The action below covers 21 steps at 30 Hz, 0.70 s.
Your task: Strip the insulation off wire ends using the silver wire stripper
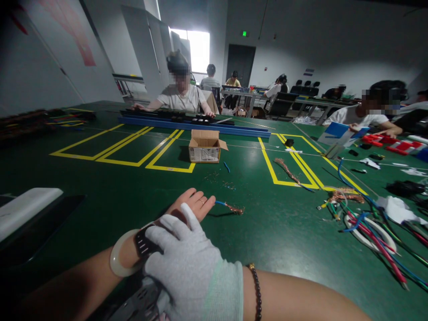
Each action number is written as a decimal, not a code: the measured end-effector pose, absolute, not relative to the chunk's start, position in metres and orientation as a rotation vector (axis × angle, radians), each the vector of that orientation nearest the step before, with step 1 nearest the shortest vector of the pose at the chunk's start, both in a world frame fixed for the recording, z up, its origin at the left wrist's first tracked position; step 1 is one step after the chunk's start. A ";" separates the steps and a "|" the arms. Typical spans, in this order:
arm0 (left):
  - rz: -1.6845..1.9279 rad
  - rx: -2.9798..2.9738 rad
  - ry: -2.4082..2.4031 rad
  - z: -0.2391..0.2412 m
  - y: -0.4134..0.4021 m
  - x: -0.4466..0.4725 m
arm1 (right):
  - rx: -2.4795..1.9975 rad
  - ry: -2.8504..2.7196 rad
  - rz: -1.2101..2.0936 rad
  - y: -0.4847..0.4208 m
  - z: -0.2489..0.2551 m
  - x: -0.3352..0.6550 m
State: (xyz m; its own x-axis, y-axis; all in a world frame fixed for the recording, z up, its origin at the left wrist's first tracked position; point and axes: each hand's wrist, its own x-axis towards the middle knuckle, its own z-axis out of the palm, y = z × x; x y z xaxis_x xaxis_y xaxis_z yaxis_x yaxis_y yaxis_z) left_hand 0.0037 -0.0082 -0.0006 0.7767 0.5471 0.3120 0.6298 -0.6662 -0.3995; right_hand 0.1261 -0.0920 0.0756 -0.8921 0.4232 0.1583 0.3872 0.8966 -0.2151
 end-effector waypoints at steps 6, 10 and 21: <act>-0.188 -2.488 -0.955 0.005 -0.013 0.006 | -0.691 -2.756 0.248 -0.092 0.071 0.126; -0.184 -2.527 -0.914 0.005 -0.010 0.005 | -0.671 -2.794 0.262 -0.093 0.070 0.126; -0.278 -2.655 -1.023 0.018 -0.025 -0.006 | -0.650 -2.752 0.268 -0.093 0.069 0.128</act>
State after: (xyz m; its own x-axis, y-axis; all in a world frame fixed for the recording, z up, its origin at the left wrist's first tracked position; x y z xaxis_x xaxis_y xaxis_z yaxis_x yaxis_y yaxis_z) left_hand -0.0058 -0.0247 0.0181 0.7305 0.6241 0.2772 0.6785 -0.7094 -0.1910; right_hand 0.1276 -0.0927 0.0693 -0.8529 0.4611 0.2450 0.4052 0.8804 -0.2465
